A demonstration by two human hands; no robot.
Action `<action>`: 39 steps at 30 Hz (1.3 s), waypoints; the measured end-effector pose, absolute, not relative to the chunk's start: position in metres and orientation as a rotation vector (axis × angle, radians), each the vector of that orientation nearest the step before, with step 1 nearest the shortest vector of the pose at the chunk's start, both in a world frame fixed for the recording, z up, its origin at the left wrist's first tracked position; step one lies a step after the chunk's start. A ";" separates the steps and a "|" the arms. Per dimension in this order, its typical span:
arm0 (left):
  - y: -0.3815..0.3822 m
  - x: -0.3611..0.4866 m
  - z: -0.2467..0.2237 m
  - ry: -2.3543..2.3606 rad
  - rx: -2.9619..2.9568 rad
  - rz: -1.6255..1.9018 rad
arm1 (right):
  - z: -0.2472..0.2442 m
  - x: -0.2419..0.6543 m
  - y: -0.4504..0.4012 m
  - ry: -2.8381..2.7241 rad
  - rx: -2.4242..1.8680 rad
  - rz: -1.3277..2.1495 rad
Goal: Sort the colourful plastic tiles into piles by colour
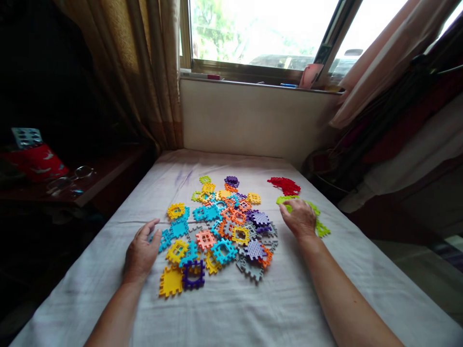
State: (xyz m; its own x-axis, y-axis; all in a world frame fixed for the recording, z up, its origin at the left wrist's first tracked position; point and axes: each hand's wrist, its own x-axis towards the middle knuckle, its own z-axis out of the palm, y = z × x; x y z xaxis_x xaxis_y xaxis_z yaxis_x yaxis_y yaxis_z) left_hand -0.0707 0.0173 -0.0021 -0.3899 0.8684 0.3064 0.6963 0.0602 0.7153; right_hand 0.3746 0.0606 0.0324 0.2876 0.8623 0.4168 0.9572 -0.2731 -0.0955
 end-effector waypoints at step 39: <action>0.017 -0.073 -0.005 2.124 1.626 1.233 | 0.059 0.305 0.122 -1.689 -1.753 0.341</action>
